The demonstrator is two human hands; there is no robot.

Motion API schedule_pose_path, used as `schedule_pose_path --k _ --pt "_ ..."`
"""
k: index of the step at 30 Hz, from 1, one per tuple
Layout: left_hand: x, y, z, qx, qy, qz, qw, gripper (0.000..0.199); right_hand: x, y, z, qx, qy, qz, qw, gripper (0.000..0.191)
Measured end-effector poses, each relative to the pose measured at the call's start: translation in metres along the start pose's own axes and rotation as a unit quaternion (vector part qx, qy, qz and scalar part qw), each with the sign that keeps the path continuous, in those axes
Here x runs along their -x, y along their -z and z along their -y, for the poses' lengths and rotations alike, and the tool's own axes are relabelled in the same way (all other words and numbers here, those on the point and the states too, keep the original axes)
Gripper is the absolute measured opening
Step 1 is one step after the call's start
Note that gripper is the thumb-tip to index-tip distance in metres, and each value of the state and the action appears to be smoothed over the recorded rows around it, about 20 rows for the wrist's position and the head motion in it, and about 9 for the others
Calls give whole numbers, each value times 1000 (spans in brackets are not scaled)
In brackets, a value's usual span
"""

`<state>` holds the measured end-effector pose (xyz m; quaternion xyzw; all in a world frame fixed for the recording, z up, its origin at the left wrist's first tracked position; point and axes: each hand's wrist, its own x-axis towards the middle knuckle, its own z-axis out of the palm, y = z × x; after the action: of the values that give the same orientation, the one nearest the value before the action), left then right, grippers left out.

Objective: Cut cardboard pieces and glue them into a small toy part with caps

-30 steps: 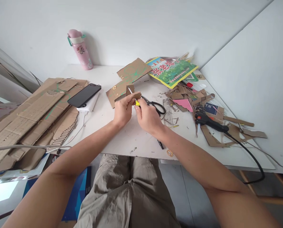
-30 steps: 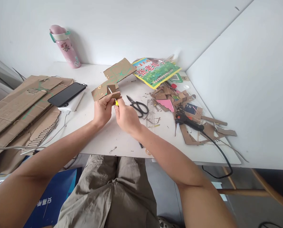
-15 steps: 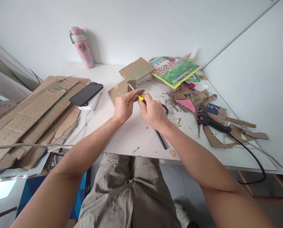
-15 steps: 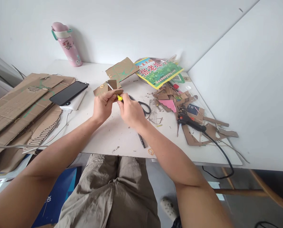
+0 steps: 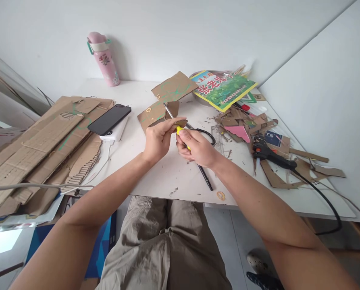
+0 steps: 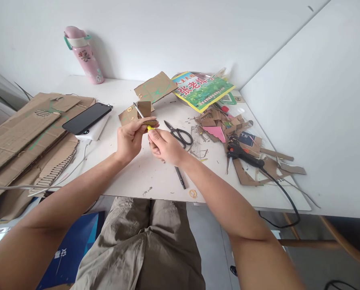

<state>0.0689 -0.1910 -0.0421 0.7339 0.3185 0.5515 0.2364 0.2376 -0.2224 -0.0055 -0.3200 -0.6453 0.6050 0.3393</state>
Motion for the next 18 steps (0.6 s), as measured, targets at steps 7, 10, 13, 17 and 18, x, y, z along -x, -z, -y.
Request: schedule_pose_path --k 7,10,13,17,18 --pt "-6 -5 5 59 55 39 996 38 -4 12 -10 205 17 -86 975 56" --pt "-6 -4 10 6 72 58 996 30 -8 12 -17 427 -16 -170 888 43" --pt "-5 -3 12 -47 51 53 996 34 -10 8 -19 504 -51 -196 839 38" --pt "-2 -1 10 -30 36 35 998 31 -10 5 -14 365 -19 -159 917 44" --pt "-2 -1 10 -11 40 35 999 30 -9 5 -12 294 -9 -133 947 50"
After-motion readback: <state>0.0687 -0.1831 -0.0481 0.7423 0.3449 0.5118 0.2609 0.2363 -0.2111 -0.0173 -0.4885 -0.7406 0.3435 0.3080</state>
